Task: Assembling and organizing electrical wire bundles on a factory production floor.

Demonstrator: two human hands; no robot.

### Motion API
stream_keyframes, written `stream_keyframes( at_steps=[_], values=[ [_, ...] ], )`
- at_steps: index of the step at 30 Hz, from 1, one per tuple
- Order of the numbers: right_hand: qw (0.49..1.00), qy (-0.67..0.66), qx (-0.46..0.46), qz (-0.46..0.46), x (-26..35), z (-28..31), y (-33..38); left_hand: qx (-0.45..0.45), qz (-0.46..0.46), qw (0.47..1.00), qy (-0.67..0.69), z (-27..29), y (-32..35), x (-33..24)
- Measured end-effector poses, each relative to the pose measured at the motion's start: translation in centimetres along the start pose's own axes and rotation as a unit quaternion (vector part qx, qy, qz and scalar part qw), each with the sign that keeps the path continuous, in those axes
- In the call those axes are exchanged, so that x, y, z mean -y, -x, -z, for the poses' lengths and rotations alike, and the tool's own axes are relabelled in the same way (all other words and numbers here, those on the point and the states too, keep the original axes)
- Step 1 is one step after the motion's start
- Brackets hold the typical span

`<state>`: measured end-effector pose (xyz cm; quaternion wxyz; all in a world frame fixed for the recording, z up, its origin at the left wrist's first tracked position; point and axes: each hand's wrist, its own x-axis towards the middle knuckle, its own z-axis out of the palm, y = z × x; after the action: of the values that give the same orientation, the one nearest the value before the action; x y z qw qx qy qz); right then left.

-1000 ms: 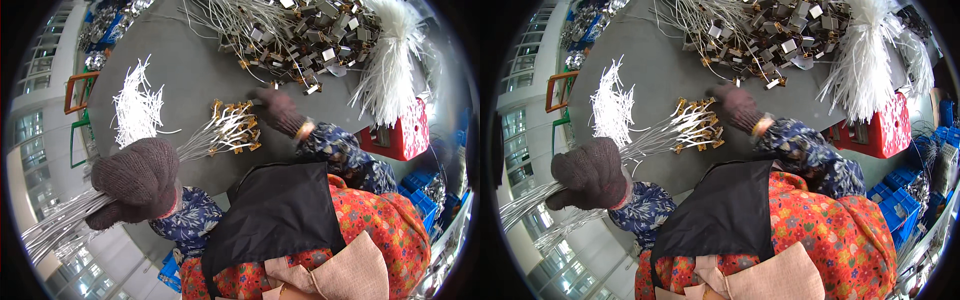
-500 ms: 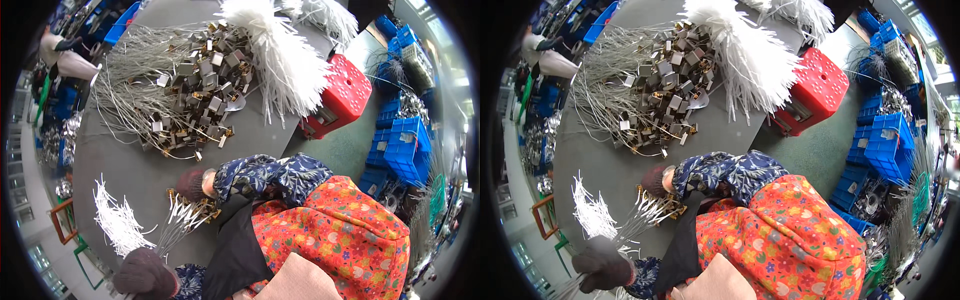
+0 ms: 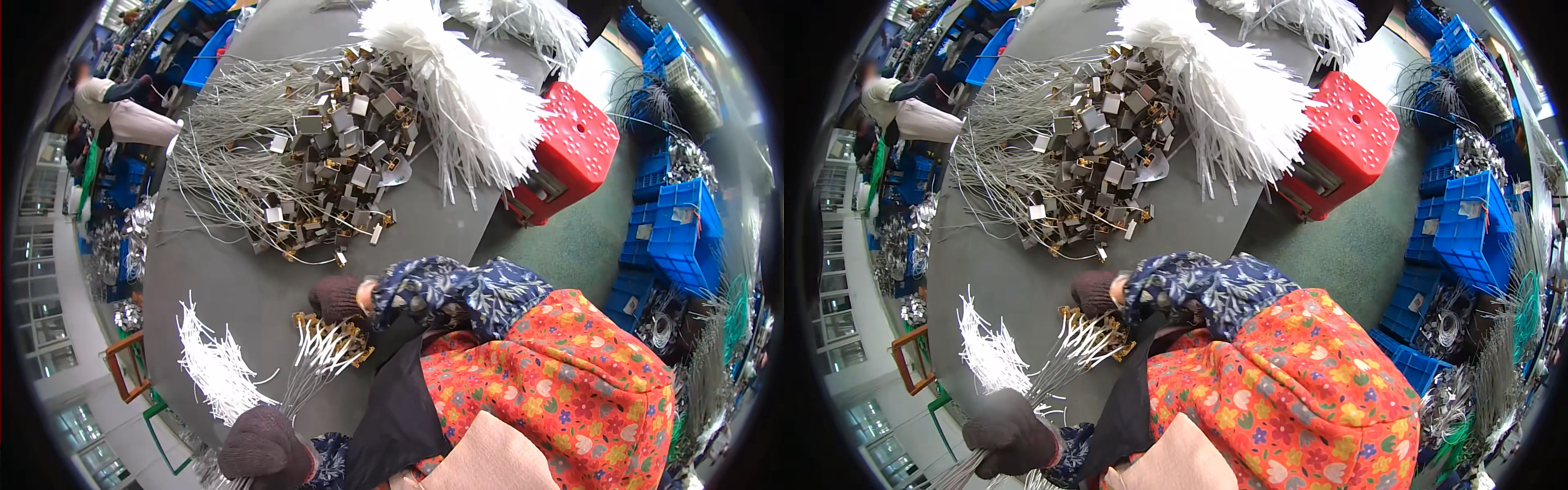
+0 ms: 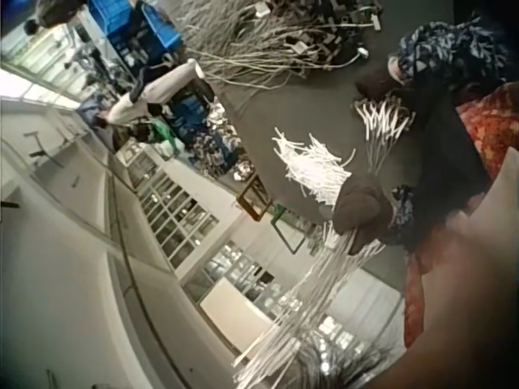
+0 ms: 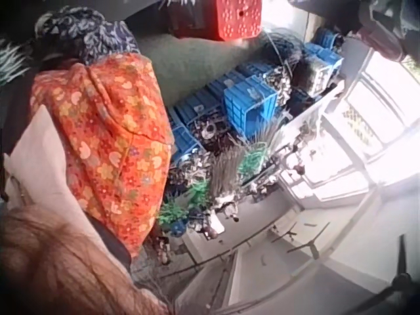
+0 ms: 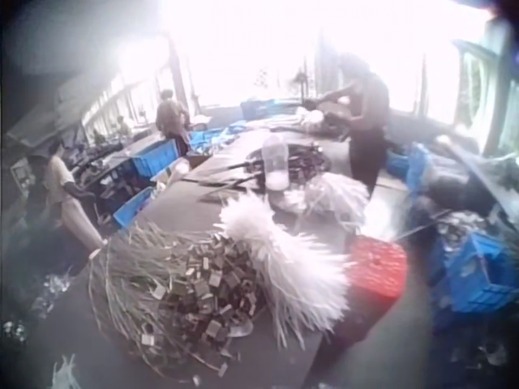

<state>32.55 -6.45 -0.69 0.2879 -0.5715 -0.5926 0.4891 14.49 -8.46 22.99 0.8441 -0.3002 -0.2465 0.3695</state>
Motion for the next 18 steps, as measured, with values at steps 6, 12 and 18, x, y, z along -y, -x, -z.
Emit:
stream_keyframes(
  at_steps=[6,12,18],
  values=[
    [0.888,-0.290,-0.352,-0.064,0.7,7.9,11.7,0.040,-0.207,0.757,-0.619,-1.8,0.1,-0.3],
    [0.768,0.002,-0.639,-0.042,-4.2,19.4,17.9,0.028,0.011,0.999,-0.012,-2.1,0.5,-0.5],
    [0.786,0.239,-0.500,-0.274,-10.7,23.4,19.9,-0.044,0.117,0.992,0.028,-0.1,-0.8,-0.1]
  ],
)
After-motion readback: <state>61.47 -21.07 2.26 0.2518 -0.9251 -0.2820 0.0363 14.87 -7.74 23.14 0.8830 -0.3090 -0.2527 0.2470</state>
